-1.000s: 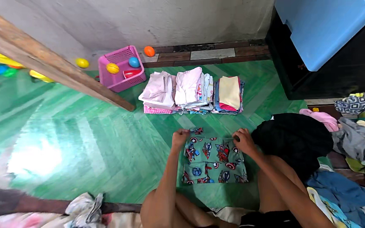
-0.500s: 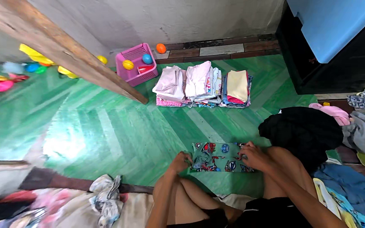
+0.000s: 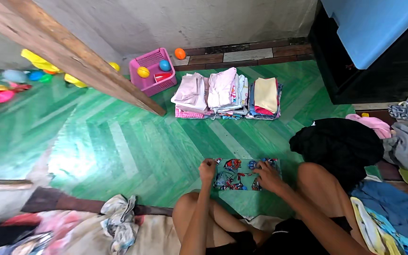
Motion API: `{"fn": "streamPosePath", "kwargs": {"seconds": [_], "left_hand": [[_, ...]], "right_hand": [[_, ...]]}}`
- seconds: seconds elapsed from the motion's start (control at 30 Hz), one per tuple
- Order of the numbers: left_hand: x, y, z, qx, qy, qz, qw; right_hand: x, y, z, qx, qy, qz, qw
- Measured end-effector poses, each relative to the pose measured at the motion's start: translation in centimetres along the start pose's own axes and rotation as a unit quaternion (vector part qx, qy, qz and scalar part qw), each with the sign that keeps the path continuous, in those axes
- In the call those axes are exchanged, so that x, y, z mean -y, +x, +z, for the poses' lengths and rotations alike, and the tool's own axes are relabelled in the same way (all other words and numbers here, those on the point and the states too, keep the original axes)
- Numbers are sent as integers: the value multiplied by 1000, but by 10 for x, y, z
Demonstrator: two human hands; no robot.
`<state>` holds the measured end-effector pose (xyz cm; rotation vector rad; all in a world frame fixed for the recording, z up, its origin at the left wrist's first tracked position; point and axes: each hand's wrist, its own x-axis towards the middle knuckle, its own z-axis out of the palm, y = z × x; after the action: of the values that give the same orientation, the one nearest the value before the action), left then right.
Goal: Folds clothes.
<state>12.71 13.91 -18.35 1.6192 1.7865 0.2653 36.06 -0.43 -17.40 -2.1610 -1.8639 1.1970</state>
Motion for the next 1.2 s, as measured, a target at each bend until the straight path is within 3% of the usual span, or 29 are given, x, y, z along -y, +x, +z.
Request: {"fn": "streamPosePath", "kwargs": {"seconds": [0.17,0.27,0.4,0.5,0.6,0.73,0.83,1.0,1.1,1.2], "left_hand": [[2,-16,-7,-16,-38,48,998],[5,-32,-20,52,-2,90,995],[16,-45,-26,170,69,107,977],[28,-53,-28,210,90,185,956],[32,-58,-33,222,113,205,947],[26,-58,-30,141,85,186,969],[20,-53,-22,133,81,178,972],[12,-58,-15,124,200,46,971],[13,-58,-17,60,151,22,986],[25,-54,-16,93,77,-3,993]], "right_hand": [[14,1,0,-43,27,-37,998],[34,8,9,-71,82,-119,987],[66,18,23,-49,103,-136,984],[75,19,30,3,80,-107,991],[71,14,34,39,45,-114,992],[66,12,34,13,53,-108,993],[66,15,35,-17,62,-117,991],[54,12,33,68,-3,-95,993],[37,3,16,52,39,-64,996],[18,-3,-5,4,67,-6,998]]}}
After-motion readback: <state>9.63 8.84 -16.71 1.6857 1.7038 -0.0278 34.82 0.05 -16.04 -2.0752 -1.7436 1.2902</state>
